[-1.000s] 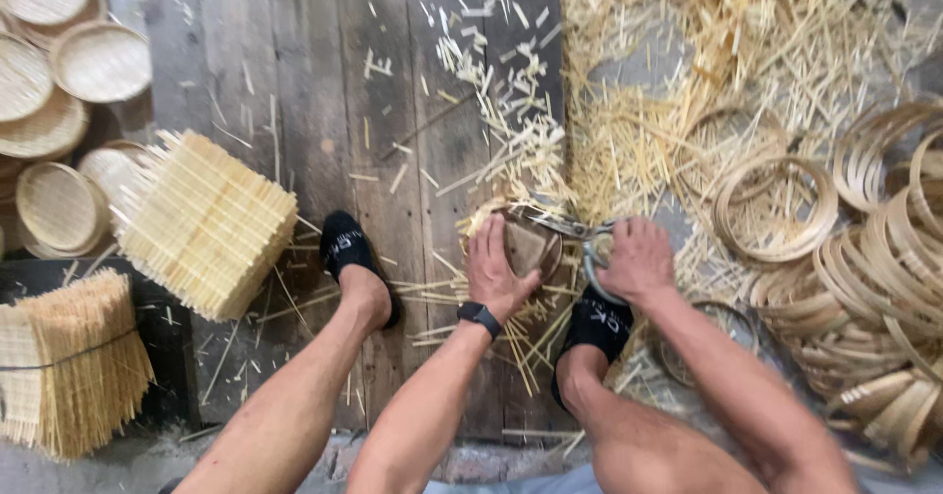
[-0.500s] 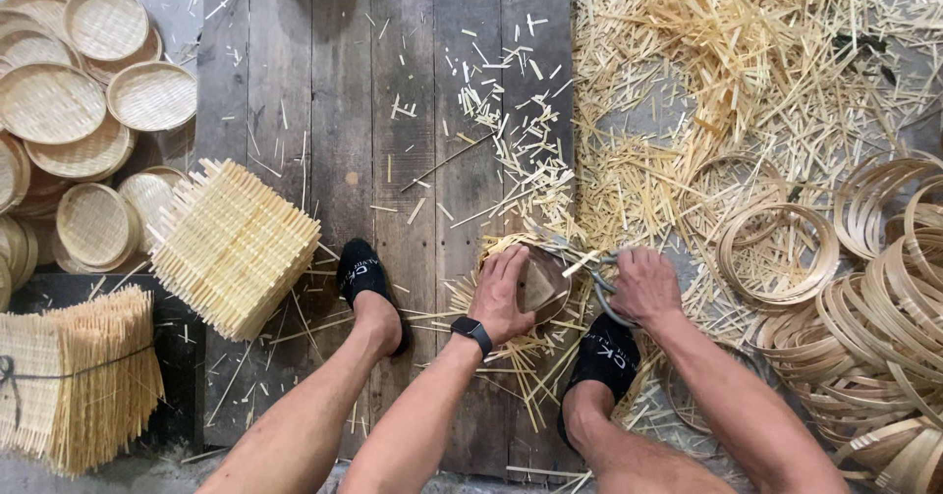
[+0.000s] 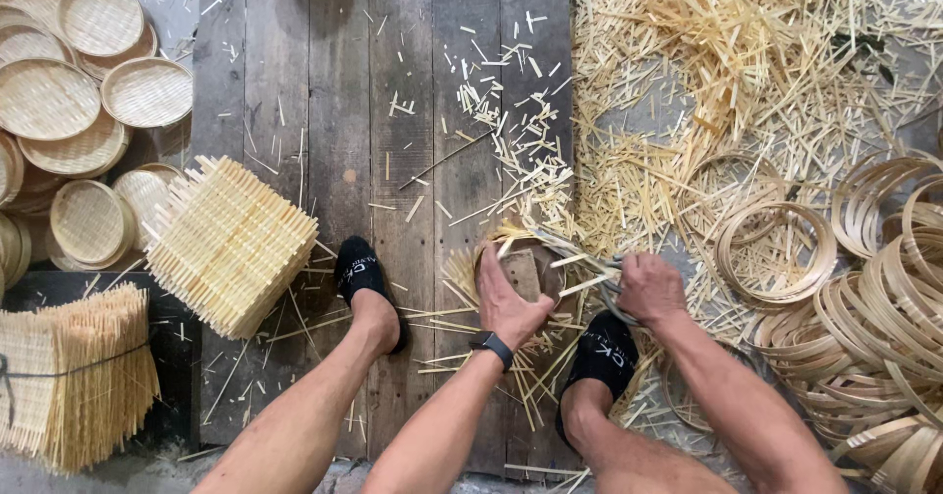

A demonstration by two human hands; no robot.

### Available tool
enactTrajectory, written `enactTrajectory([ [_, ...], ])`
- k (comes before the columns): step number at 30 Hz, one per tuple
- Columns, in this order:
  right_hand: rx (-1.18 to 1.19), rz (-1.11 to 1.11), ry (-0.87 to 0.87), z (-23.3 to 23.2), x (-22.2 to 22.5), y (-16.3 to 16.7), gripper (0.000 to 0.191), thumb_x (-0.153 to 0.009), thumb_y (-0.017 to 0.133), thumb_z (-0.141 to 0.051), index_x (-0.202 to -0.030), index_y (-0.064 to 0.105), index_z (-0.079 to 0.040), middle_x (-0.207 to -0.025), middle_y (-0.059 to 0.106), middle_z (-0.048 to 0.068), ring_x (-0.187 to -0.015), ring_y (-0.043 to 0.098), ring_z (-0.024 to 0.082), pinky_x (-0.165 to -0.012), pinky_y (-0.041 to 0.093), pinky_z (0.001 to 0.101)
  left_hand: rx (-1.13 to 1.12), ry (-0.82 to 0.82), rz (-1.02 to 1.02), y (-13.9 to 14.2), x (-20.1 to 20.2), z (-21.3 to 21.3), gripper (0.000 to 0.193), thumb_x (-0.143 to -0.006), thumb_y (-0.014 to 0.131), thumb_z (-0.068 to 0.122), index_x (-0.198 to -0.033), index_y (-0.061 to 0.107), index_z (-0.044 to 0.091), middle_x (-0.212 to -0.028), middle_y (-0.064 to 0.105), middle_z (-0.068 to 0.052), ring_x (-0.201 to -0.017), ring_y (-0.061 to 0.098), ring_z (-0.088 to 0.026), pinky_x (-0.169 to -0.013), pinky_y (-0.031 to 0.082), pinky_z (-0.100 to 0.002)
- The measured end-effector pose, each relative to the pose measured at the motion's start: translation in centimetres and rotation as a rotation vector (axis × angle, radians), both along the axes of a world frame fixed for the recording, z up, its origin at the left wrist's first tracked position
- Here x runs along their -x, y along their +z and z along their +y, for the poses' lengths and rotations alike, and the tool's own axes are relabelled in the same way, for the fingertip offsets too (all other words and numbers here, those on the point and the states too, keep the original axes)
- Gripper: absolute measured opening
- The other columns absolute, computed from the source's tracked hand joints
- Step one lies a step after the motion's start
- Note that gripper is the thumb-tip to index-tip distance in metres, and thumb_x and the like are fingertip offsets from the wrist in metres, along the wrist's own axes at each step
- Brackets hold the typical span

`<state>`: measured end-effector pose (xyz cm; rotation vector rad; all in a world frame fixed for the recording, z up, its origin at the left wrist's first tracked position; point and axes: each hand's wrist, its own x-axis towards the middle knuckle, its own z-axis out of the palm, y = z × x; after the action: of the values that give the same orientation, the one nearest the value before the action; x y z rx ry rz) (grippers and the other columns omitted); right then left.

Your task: The person sits on the floor and repeatedly trims the edges of woven bamboo trays using shears. They place each tray on a wooden block, cut the overhanging strips, and set the finished trays aside.

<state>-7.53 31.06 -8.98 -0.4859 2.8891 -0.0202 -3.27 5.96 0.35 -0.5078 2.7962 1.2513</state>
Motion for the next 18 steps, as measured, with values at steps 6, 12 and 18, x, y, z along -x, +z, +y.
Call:
enactTrajectory([
  [6,-0.101,-0.12,-0.048,-0.6,0.6,1.2,0.064,-0.081,0.068,-0.064,-0.1,0.06,-0.003,-0.092,0.056,0.011,-0.083,0.056,0.023,-0.073,0.051,0.0371,-0.052,0.112,-0.107,-0.7,-0.7,0.4,0.118,-0.067,0.084,0.032,-0.157,0.015,0.0,-0.151,0.037,-0.029,-0.142,0.036,-0.043,-0.119,0.031,-0.045],
  [12,-0.052,-0.157,-0.054,-1.3,0.7,4.8,0.067,-0.083,0.063,-0.065,-0.11,0.057,-0.004,-0.098,0.055,0.011,-0.091,0.056,0.023,-0.082,0.05,0.0384,-0.021,0.028,-0.12,-1.9,-0.4,-0.8,0.12,-0.069,0.082,0.032,-0.16,0.01,0.001,-0.153,0.038,-0.03,-0.14,0.038,-0.043,-0.118,0.033,-0.045],
  [18,-0.055,-0.198,-0.081,-1.8,-0.8,4.7,0.063,-0.085,0.062,-0.064,-0.106,0.058,-0.005,-0.094,0.055,0.011,-0.088,0.056,0.024,-0.08,0.049,0.0389,-0.021,0.016,-0.128,-2.4,-0.7,-0.4,0.121,-0.07,0.082,0.032,-0.161,0.009,0.002,-0.154,0.035,-0.03,-0.142,0.037,-0.044,-0.119,0.032,-0.046],
])
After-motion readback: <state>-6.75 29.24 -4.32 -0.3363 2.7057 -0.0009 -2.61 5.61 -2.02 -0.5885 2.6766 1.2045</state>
